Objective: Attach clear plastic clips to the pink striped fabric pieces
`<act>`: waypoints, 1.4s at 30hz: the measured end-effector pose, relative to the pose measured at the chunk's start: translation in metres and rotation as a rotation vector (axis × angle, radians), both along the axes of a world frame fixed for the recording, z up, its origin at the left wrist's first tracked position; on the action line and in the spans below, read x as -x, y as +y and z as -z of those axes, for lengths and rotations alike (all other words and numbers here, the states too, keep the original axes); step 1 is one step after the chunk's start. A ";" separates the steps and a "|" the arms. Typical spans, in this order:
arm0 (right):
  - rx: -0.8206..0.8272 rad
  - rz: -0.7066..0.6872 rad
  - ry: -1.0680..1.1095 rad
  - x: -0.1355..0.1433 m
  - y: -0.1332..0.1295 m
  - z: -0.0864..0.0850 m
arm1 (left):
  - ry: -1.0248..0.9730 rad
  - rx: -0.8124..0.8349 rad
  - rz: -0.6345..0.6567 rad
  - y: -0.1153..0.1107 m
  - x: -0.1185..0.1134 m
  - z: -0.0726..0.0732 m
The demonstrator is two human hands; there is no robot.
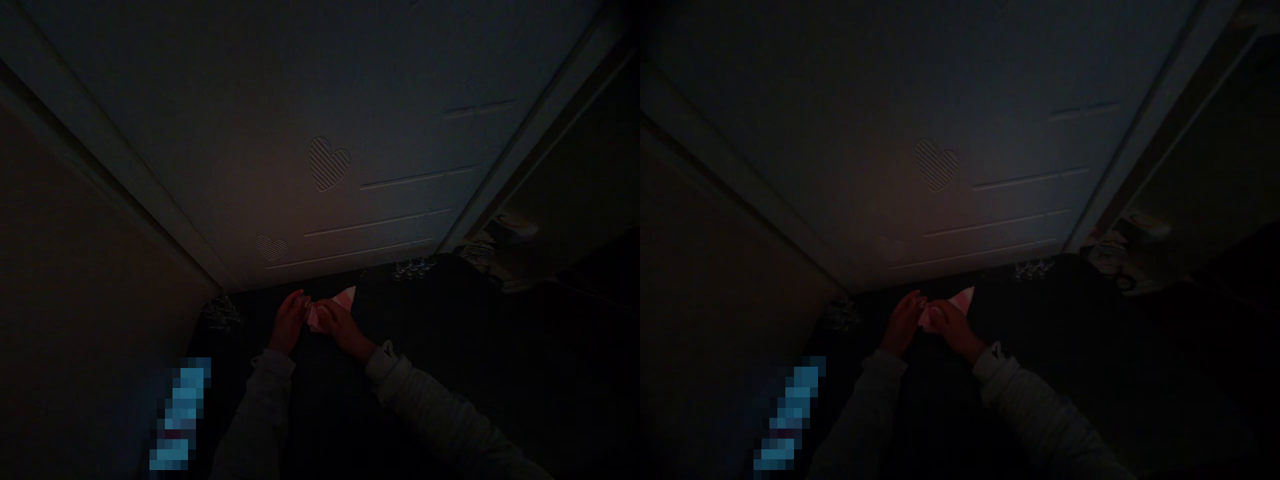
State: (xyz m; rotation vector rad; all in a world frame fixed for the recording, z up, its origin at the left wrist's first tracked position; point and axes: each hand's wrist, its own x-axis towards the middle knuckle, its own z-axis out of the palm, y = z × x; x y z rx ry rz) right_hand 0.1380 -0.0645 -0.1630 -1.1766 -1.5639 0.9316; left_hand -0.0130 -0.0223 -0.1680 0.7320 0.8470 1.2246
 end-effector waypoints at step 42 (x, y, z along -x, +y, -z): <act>0.016 -0.013 -0.290 0.002 0.001 -0.003 | 0.257 0.005 -0.059 -0.001 -0.004 0.006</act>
